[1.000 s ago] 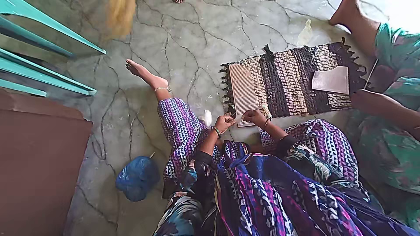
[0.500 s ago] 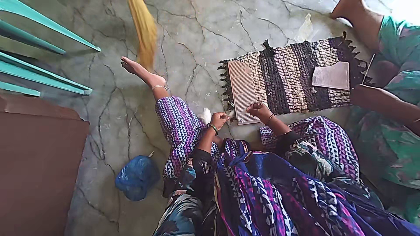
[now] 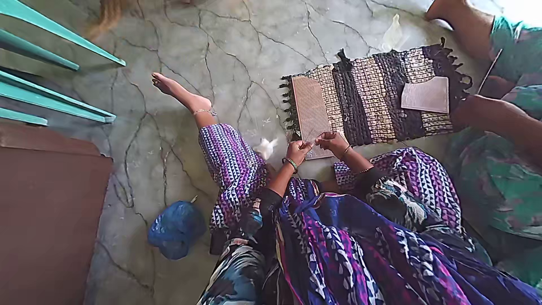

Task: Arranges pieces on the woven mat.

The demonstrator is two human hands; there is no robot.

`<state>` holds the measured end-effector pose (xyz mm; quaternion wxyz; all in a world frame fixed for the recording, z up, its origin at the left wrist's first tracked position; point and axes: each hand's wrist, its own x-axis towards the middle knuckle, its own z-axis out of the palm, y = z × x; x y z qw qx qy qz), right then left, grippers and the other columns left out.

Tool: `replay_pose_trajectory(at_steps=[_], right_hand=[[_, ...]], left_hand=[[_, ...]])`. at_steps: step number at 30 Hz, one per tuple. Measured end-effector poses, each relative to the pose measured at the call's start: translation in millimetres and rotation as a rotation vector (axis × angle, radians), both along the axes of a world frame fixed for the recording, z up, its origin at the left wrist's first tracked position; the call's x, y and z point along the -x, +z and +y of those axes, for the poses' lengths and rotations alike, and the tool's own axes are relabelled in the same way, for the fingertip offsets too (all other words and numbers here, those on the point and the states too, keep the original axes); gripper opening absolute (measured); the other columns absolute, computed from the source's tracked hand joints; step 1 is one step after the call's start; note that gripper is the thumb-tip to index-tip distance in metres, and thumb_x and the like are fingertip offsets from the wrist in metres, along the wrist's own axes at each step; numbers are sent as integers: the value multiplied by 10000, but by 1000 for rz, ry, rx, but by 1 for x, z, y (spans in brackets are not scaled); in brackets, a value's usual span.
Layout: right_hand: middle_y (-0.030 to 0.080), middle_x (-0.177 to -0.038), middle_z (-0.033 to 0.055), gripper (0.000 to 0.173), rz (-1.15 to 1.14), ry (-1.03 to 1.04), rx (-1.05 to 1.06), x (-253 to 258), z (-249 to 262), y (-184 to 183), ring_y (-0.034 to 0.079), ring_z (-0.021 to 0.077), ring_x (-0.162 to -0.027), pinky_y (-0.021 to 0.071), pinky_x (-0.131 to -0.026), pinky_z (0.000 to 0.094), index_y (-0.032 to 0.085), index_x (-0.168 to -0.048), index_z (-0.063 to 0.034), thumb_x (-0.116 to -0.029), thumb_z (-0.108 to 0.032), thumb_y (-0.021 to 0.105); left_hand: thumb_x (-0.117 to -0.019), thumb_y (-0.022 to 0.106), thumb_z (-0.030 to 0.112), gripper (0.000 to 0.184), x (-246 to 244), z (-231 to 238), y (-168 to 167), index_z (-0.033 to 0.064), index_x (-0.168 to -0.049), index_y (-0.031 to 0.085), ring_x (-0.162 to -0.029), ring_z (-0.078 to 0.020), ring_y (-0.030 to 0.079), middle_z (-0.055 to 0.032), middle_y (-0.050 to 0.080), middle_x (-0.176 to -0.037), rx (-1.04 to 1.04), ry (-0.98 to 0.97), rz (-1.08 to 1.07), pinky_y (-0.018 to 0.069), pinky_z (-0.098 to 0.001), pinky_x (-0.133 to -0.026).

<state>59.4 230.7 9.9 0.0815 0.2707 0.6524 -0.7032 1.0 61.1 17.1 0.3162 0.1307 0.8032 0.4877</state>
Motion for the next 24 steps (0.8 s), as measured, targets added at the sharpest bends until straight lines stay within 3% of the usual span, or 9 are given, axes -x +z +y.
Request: replay_pose_trajectory(at_steps=[1,5,10,12,14,16,18,21,24], right_hand=[[660,-729,5,55,-2,1,3,-1,0,1,559,35,-595,489,-613,220,664,-923,24,-965,-10,670],[669,-729,-13,107,-13,-3,-28,-2,6,-1,553,21,-584,473,-584,212,661,-920,7,-1001,-56,632],[666,-756,18,113,-21,54,-141,6,14,-18,559,44,-619,484,-620,245,687,-960,29,-986,-79,666],[704,-856,108,169,-18,135,-296,10,16,-24,617,152,-736,516,-757,376,712,-1013,45,-995,-118,670],[724,-973,216,210,-6,200,-486,12,18,-29,686,326,-916,517,-889,547,726,-1046,52,-989,-144,678],[694,-1135,261,236,-64,264,-679,12,18,-29,656,422,-1110,483,-988,614,717,-1122,34,-969,-142,681],[646,-1249,266,306,-144,313,-810,13,17,-31,606,443,-1213,461,-1038,608,694,-1202,8,-925,-121,708],[638,-1264,266,376,-126,295,-878,12,16,-36,611,445,-1200,464,-1037,603,681,-1253,-10,-910,-147,749],[630,-1275,264,410,-159,283,-895,13,15,-35,607,441,-1208,460,-1028,612,657,-1293,-23,-922,-177,737]], left_hand=[[-1009,668,110,217,-2,5,0,-104,-1037,696,-894,-242,643,-203,707,-960,1,16,-32,500,-431,-917],[-1003,651,51,163,0,9,-7,-103,-1018,701,-880,-196,647,-177,717,-942,7,54,-61,507,-391,-906],[-1002,651,54,167,6,8,-13,-99,-1042,704,-956,-260,657,-217,711,-998,75,37,-45,500,-442,-953],[-1013,648,80,235,8,10,-17,-93,-1169,680,-1072,-315,664,-248,703,-1118,107,39,-35,488,-470,-1019],[-1039,628,158,427,9,11,-21,-34,-1414,560,-1195,-360,633,-256,667,-1254,168,31,3,465,-496,-1078],[-1089,527,206,463,6,11,-20,27,-1514,485,-1293,-384,570,-255,600,-1377,247,3,92,429,-515,-1121],[-1100,454,126,392,-1,11,-12,53,-1468,566,-1317,-385,564,-258,591,-1404,280,-20,192,432,-509,-1128],[-1061,446,33,381,-14,11,-13,58,-1374,662,-1261,-377,598,-263,612,-1344,276,-47,273,464,-482,-1100],[-1032,445,1,388,-25,14,-20,32,-1337,683,-1249,-365,609,-259,624,-1331,306,-79,287,463,-466,-1101]])
